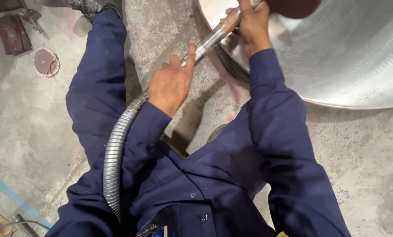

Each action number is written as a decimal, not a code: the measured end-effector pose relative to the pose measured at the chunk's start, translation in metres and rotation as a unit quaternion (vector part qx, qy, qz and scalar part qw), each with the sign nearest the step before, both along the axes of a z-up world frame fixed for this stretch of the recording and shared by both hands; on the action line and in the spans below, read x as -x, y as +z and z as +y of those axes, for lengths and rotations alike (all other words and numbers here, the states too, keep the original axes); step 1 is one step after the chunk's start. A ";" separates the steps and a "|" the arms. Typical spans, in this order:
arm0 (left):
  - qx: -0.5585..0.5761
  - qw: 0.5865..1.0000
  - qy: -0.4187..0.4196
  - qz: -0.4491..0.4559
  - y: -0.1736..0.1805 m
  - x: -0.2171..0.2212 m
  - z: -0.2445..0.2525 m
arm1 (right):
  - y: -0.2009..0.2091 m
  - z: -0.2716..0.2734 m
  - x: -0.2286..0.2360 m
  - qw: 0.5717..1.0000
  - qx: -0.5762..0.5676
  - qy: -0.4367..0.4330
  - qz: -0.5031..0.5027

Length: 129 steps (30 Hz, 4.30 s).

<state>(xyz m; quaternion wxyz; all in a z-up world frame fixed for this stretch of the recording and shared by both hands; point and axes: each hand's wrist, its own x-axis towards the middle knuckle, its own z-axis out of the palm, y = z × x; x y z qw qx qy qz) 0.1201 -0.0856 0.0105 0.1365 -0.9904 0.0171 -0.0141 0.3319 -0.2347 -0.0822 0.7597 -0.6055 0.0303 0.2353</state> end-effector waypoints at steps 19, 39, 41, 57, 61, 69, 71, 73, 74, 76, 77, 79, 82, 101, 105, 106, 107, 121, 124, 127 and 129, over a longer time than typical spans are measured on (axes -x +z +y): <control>0.182 0.969 0.131 0.106 -0.007 0.129 0.068 | -0.012 0.074 0.127 0.984 0.113 0.111 -0.082; 0.218 0.955 0.147 0.139 -0.009 0.133 0.070 | -0.007 0.074 0.134 0.981 0.144 0.117 -0.065; 0.216 0.956 0.146 0.136 -0.009 0.133 0.070 | -0.009 0.074 0.135 0.980 0.147 0.112 -0.068; 0.159 0.978 0.098 0.092 0.006 0.096 0.051 | -0.001 0.062 0.099 0.990 0.120 0.069 -0.035; 0.150 0.985 0.060 0.058 0.020 0.059 0.028 | -0.018 0.048 0.054 0.999 0.017 0.045 0.008; 0.037 0.999 0.014 -0.021 -0.005 0.001 -0.014 | 0.012 0.002 0.006 0.999 0.014 0.040 -0.007; 0.054 0.997 0.012 -0.051 -0.007 -0.004 -0.012 | 0.013 0.001 0.003 0.999 0.001 0.041 -0.013; 0.069 0.994 0.012 -0.080 -0.007 -0.002 -0.007 | 0.011 0.005 0.006 0.999 -0.014 0.044 -0.017; 0.052 0.997 0.026 -0.041 -0.008 0.001 -0.004 | 0.009 0.008 0.009 0.999 -0.007 0.043 -0.013; 0.035 0.998 0.043 -0.004 -0.009 0.011 0.004 | 0.003 0.015 0.018 0.999 0.002 0.045 -0.012; 0.050 0.998 0.042 -0.017 -0.010 0.016 0.009 | 0.000 0.020 0.022 0.999 0.006 0.040 -0.009; 0.065 0.996 0.042 -0.032 -0.008 0.029 0.020 | -0.005 0.033 0.035 0.999 0.009 0.036 -0.008; 0.133 0.986 0.076 0.065 0.000 0.056 0.038 | -0.010 0.051 0.065 0.999 -0.012 0.032 0.014; 0.186 0.974 0.119 0.052 -0.024 0.121 0.086 | -0.004 0.080 0.130 0.992 0.035 0.118 -0.002; 0.196 0.972 0.118 0.050 -0.023 0.119 0.086 | 0.004 0.081 0.130 0.993 0.034 0.115 -0.005; 0.197 0.972 0.118 0.049 -0.024 0.119 0.086 | 0.002 0.081 0.129 0.993 0.035 0.116 -0.006; 0.191 0.974 0.114 0.044 -0.025 0.118 0.088 | 0.001 0.083 0.128 0.993 0.038 0.111 -0.010; 0.181 0.977 0.104 0.051 -0.026 0.116 0.087 | -0.008 0.084 0.125 0.993 0.032 0.110 -0.027; 0.173 0.979 0.095 0.055 -0.022 0.112 0.083 | -0.004 0.080 0.124 0.993 0.035 0.106 -0.024; 0.156 0.980 0.108 0.055 -0.016 0.102 0.080 | 0.004 0.079 0.117 0.995 0.012 0.102 -0.015; 0.161 0.978 0.115 0.065 -0.011 0.094 0.075 | 0.002 0.076 0.112 0.995 0.021 0.093 -0.018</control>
